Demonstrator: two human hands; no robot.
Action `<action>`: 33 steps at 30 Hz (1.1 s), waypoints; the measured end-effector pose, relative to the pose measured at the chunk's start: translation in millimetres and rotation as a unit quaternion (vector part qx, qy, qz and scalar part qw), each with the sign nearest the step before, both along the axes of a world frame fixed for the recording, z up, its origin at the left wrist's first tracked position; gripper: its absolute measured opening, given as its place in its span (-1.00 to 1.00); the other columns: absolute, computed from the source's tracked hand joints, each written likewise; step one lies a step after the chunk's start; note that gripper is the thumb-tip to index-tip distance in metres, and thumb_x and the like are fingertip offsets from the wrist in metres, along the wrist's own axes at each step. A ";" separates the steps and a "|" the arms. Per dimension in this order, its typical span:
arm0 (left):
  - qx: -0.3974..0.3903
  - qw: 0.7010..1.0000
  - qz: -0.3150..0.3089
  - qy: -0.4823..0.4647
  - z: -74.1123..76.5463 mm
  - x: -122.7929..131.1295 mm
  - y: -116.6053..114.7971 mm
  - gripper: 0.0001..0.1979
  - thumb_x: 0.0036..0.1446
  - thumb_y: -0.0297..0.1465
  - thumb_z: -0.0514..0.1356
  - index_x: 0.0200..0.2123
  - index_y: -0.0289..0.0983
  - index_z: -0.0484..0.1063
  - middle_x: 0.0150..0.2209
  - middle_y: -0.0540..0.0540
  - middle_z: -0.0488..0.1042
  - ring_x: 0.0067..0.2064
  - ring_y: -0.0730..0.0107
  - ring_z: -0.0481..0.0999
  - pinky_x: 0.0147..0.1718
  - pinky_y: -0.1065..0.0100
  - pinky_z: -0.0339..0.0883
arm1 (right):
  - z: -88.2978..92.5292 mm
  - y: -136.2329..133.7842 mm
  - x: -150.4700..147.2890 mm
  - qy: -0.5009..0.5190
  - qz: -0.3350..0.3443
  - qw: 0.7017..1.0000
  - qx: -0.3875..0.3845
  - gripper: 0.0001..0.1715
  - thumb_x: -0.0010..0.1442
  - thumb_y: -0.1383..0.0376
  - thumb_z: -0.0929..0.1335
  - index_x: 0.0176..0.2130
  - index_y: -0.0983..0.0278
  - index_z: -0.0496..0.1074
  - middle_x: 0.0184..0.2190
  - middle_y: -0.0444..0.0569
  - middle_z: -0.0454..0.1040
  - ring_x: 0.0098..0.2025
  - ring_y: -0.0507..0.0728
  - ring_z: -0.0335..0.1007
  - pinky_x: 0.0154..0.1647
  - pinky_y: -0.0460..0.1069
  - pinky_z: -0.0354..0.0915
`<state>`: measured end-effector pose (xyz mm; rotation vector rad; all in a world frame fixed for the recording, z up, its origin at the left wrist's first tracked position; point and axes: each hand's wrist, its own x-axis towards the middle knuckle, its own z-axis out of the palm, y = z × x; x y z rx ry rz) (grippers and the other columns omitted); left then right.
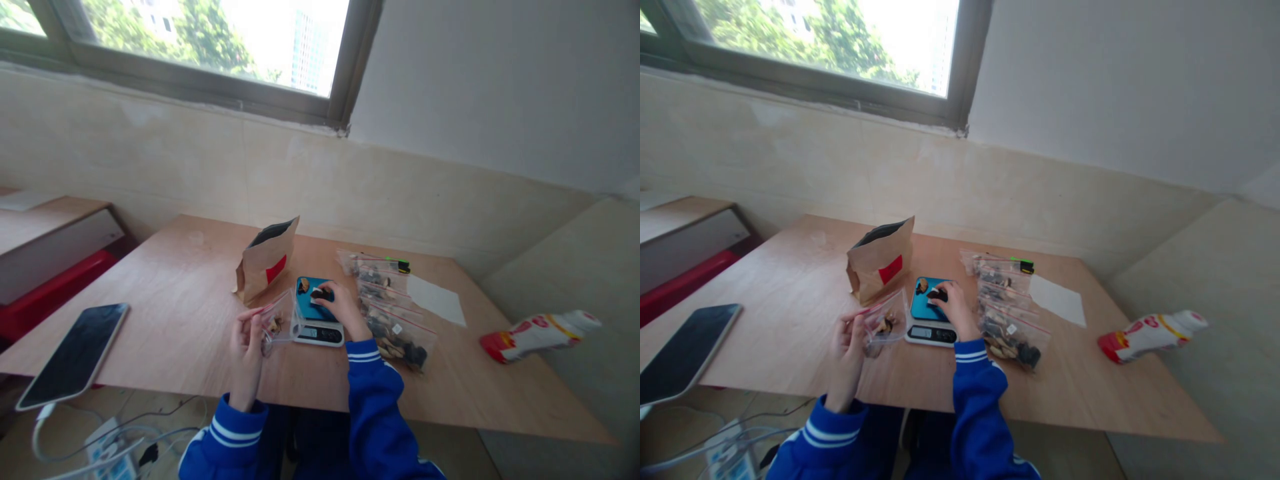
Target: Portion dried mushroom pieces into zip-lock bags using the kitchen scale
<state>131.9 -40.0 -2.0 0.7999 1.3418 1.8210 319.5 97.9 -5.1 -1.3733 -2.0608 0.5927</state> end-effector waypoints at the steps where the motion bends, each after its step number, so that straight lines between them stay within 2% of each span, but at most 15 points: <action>1: 0.000 1.000 0.000 -0.003 0.0 -0.1 0.1 -0.62 0.08 -0.05 0.20 -0.23 -0.25 0.37 -0.31 -0.09 0.58 -0.52 0.51 0.47 -0.51 0.46 0.35 | 4.0 -2.0 0.0 0.011 0.000 1.000 -0.001 -0.68 -0.01 0.35 0.47 -0.18 0.32 0.48 -0.18 0.07 0.52 -0.09 0.19 0.43 -0.01 0.12 0.32; 4: -0.003 1.000 0.003 -0.007 -0.1 -0.3 0.2 -0.61 0.07 -0.04 0.20 -0.23 -0.25 0.37 -0.30 -0.08 0.58 -0.48 0.48 0.51 -0.48 0.45 0.37 | 21.7 -12.2 -3.8 0.110 0.023 0.993 -0.031 -0.65 0.05 0.29 0.45 -0.12 0.29 0.47 -0.12 0.05 0.53 -0.06 0.16 0.46 0.01 0.10 0.36; 8: -0.005 1.000 0.004 -0.007 -0.1 0.9 0.8 -0.58 0.05 -0.03 0.21 -0.23 -0.26 0.38 -0.27 -0.11 0.59 -0.37 0.41 0.57 -0.46 0.45 0.38 | 53.9 -34.4 -16.4 0.277 0.109 0.949 -0.102 -0.59 0.02 0.24 0.46 -0.09 0.24 0.47 -0.04 0.01 0.52 0.00 0.14 0.46 0.10 0.10 0.35; 11: -0.001 1.000 0.002 -0.018 -2.3 2.2 1.9 -0.60 0.07 -0.04 0.20 -0.22 -0.26 0.37 -0.26 -0.12 0.59 -0.33 0.39 0.58 -0.44 0.44 0.41 | 72.6 -50.9 -26.7 0.295 0.177 0.930 -0.129 -0.54 0.04 0.22 0.46 -0.03 0.20 0.45 0.04 -0.01 0.47 0.05 0.13 0.43 0.12 0.07 0.34; 14: 0.003 1.000 0.005 -0.026 -6.0 2.2 2.6 -0.64 0.10 -0.08 0.19 -0.21 -0.25 0.36 -0.21 -0.12 0.59 -0.24 0.35 0.59 -0.33 0.39 0.44 | 79.3 -59.2 -32.9 0.253 0.220 0.933 -0.128 -0.46 0.06 0.19 0.45 0.05 0.15 0.41 0.07 -0.04 0.45 0.09 0.14 0.39 0.15 0.08 0.31; 16: -0.002 1.000 0.009 -0.025 -7.4 1.2 2.6 -0.65 0.11 -0.09 0.19 -0.20 -0.25 0.35 -0.22 -0.12 0.59 -0.20 0.34 0.59 -0.29 0.38 0.44 | 76.7 -57.6 -34.0 0.235 0.214 0.940 -0.121 -0.45 0.07 0.16 0.44 0.07 0.14 0.40 0.07 -0.05 0.45 0.10 0.14 0.37 0.14 0.08 0.31; 19: -0.010 1.000 0.016 -0.024 -7.0 -0.7 2.3 -0.63 0.10 -0.08 0.19 -0.20 -0.26 0.35 -0.27 -0.11 0.59 -0.24 0.33 0.60 -0.34 0.40 0.44 | 62.3 -43.6 -32.8 0.225 0.153 0.958 -0.095 -0.57 0.19 0.12 0.34 0.03 0.18 0.42 0.03 -0.01 0.48 0.06 0.12 0.41 0.06 0.04 0.35; 22: -0.005 0.999 0.026 -0.023 -5.2 -2.1 2.0 -0.62 0.09 -0.07 0.20 -0.22 -0.26 0.35 -0.23 -0.13 0.59 -0.22 0.32 0.60 -0.31 0.38 0.45 | 38.5 -20.8 -32.1 0.133 0.061 0.989 -0.017 -0.64 0.28 0.19 0.24 -0.01 0.25 0.43 -0.02 0.04 0.49 0.03 0.12 0.42 0.02 0.03 0.35; 24: -0.004 0.999 0.025 -0.022 -4.5 -2.4 1.8 -0.63 0.09 -0.07 0.20 -0.23 -0.25 0.35 -0.22 -0.13 0.58 -0.20 0.32 0.60 -0.27 0.36 0.45 | 22.4 -6.7 -33.7 0.058 0.019 0.998 0.022 -0.66 0.26 0.27 0.25 -0.01 0.28 0.42 0.00 0.09 0.47 0.07 0.15 0.37 0.09 0.07 0.28; 28: 0.001 1.000 0.023 -0.020 -4.5 -2.4 1.1 -0.63 0.09 -0.06 0.20 -0.23 -0.25 0.36 -0.22 -0.12 0.58 -0.21 0.34 0.60 -0.26 0.37 0.45 | 2.1 6.4 -40.6 -0.014 0.012 0.999 0.027 -0.64 0.12 0.39 0.36 -0.04 0.29 0.44 0.02 0.14 0.45 0.12 0.23 0.30 0.16 0.15 0.16; 33: -0.002 1.000 0.020 -0.011 -4.5 -3.0 0.2 -0.64 0.11 -0.08 0.18 -0.21 -0.25 0.36 -0.33 -0.07 0.57 -0.33 0.40 0.59 -0.37 0.41 0.44 | -1.7 3.3 -44.0 -0.058 -0.002 0.998 0.025 -0.67 0.07 0.46 0.36 -0.12 0.28 0.47 -0.06 0.14 0.50 0.09 0.32 0.30 0.13 0.28 0.08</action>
